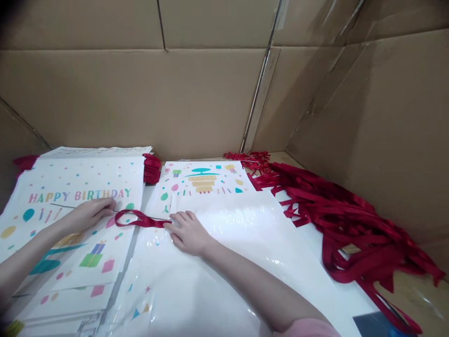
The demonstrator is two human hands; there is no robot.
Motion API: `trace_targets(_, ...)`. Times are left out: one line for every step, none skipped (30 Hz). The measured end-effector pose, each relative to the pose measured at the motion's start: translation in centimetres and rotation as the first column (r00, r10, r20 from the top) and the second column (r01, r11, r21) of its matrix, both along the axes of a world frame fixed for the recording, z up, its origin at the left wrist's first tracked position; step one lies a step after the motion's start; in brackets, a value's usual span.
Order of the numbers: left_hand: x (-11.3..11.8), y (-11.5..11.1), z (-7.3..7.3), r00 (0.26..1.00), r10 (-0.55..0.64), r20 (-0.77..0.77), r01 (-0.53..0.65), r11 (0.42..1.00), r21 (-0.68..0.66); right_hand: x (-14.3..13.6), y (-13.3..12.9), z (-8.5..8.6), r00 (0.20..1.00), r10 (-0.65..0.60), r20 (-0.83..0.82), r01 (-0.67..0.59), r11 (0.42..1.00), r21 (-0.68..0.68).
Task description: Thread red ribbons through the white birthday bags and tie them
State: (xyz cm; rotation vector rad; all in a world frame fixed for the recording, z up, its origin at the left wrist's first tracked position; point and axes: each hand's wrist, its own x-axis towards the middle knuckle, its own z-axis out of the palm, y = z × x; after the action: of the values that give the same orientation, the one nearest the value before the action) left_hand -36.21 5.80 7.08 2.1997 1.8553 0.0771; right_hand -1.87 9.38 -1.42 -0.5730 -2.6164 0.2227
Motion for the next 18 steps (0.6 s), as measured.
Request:
trace_targets(0.2,-0.1,0.3,0.999,0.035,0.015,-0.035,0.999,-0.016,0.0,0.0,0.0,1.000,0.000,-0.001,0.000,1.000,0.003)
trace_targets(0.4,-0.1,0.6,0.998,0.057,0.029,-0.056,0.998,-0.036,0.0,0.0,0.0,1.000,0.000,-0.003,0.000,1.000,0.006)
trace_targets(0.6,-0.1,0.9,0.997,0.066,0.043,-0.064,0.996,-0.057,0.0,-0.1,0.0,1.000,0.000,-0.004,0.000,1.000,0.009)
trace_targets(0.7,-0.1,1.1,0.996,0.065,0.054,-0.061,0.995,-0.075,0.0,-0.1,0.0,1.000,0.001,-0.006,0.000,1.000,0.011)
trace_targets(0.9,-0.2,1.3,0.996,0.062,0.062,-0.057,0.995,-0.087,0.0,-0.1,0.0,1.000,0.001,-0.006,-0.001,1.000,0.012)
trace_targets(1.0,-0.2,1.4,0.996,0.059,0.067,-0.052,0.994,-0.094,0.0,-0.1,0.1,1.000,0.002,-0.006,-0.002,1.000,0.012)
trace_targets(1.2,-0.2,1.4,0.996,0.056,0.071,-0.049,0.994,-0.094,0.0,-0.1,0.1,1.000,0.002,-0.005,-0.002,1.000,0.012)
trace_targets(1.4,-0.2,1.2,0.996,0.052,0.076,-0.045,0.995,-0.090,0.0,-0.1,0.2,1.000,0.004,-0.004,-0.004,1.000,0.010)
trace_targets(1.6,-0.2,1.0,0.996,0.044,0.082,-0.037,0.996,-0.084,0.0,-0.1,0.2,1.000,0.007,-0.003,-0.007,1.000,0.007)
trace_targets(1.9,-0.1,0.8,0.995,0.034,0.089,-0.027,0.997,-0.079,0.0,-0.1,0.3,1.000,0.010,0.001,-0.010,1.000,0.003)
trace_targets(2.2,-0.1,0.6,0.995,0.024,0.095,-0.017,0.997,-0.074,0.0,0.0,0.4,1.000,0.014,0.007,-0.014,1.000,-0.001)
trace_targets(2.6,0.0,0.5,0.995,0.015,0.097,-0.008,0.998,-0.070,0.0,0.0,0.5,1.000,0.018,0.014,-0.018,1.000,-0.005)
trace_targets(3.0,0.0,0.4,0.995,0.002,0.096,0.005,0.998,-0.067,0.0,0.0,0.6,1.000,0.022,0.020,-0.021,1.000,-0.010)
trace_targets(3.4,0.1,0.4,0.996,-0.012,0.092,0.018,0.998,-0.066,0.0,0.0,0.7,0.999,0.024,0.025,-0.024,1.000,-0.016)
trace_targets(3.8,0.2,0.4,0.996,-0.022,0.083,0.028,0.997,-0.070,0.1,0.0,0.8,0.999,0.026,0.028,-0.026,0.999,-0.022)
trace_targets(4.2,0.4,0.4,0.997,-0.031,0.074,0.037,0.996,-0.080,0.1,0.0,0.9,0.999,0.028,0.031,-0.027,0.999,-0.028)
trace_targets(4.7,0.5,0.5,0.997,-0.039,0.072,0.046,0.994,-0.095,0.1,0.0,1.0,0.999,0.031,0.033,-0.030,0.999,-0.034)
trace_targets(5.1,0.7,0.5,0.996,-0.048,0.077,0.057,0.992,-0.117,0.2,0.0,1.1,0.999,0.033,0.036,-0.032,0.999,-0.038)
